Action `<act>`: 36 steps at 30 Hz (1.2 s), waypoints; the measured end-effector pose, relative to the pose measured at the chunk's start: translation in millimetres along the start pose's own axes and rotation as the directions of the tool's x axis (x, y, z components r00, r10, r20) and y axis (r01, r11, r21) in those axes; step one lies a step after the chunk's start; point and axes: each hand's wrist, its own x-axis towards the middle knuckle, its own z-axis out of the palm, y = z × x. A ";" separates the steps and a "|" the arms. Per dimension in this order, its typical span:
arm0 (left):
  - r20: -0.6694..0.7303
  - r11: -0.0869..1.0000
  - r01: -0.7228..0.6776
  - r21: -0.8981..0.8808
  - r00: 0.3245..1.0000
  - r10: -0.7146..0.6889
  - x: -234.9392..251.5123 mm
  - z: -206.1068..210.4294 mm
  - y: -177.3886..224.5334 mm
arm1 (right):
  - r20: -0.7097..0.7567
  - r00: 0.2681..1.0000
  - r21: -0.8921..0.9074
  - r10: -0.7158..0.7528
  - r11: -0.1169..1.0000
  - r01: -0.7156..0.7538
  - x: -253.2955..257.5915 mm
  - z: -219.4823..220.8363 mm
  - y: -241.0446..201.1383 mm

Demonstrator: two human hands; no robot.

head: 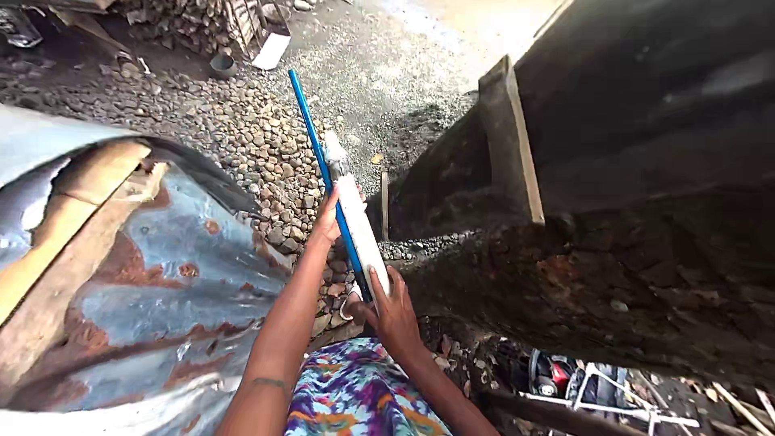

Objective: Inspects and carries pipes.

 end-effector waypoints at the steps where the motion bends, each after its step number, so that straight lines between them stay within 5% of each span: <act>1: 0.042 1.000 -0.027 -0.008 0.999 0.028 18.3 -1.3 9.8 | -0.025 1.000 0.082 -0.011 0.997 0.013 14.8 0.2 4.0; 6: 0.194 0.988 -0.137 -0.070 0.970 0.148 105.4 -3.5 65.3 | -0.049 0.989 0.339 0.140 0.934 -0.115 74.1 -9.5 24.4; 14: 0.435 0.979 -0.201 -0.025 0.880 0.192 207.8 1.7 158.9 | 0.320 0.914 0.320 0.250 0.879 -0.352 136.0 -25.8 53.5; 21: 0.531 0.914 -0.405 0.002 0.775 0.342 243.6 21.1 223.8 | 0.301 0.930 0.399 0.211 0.858 -0.323 200.3 -30.4 48.3; 26: 0.414 0.942 -0.326 0.082 0.871 0.266 299.1 8.1 254.3 | 0.251 0.930 0.308 0.269 0.888 -0.340 245.1 -26.5 47.7; 29: 0.174 0.915 -0.285 0.285 0.954 0.243 333.8 -9.6 269.0 | 0.301 0.889 0.322 0.345 0.841 -0.436 275.4 -23.5 49.4; 36: -0.198 0.951 -0.163 0.261 0.956 0.218 501.4 -121.7 317.5 | 0.342 0.733 0.342 0.588 0.649 -0.680 409.6 37.5 69.4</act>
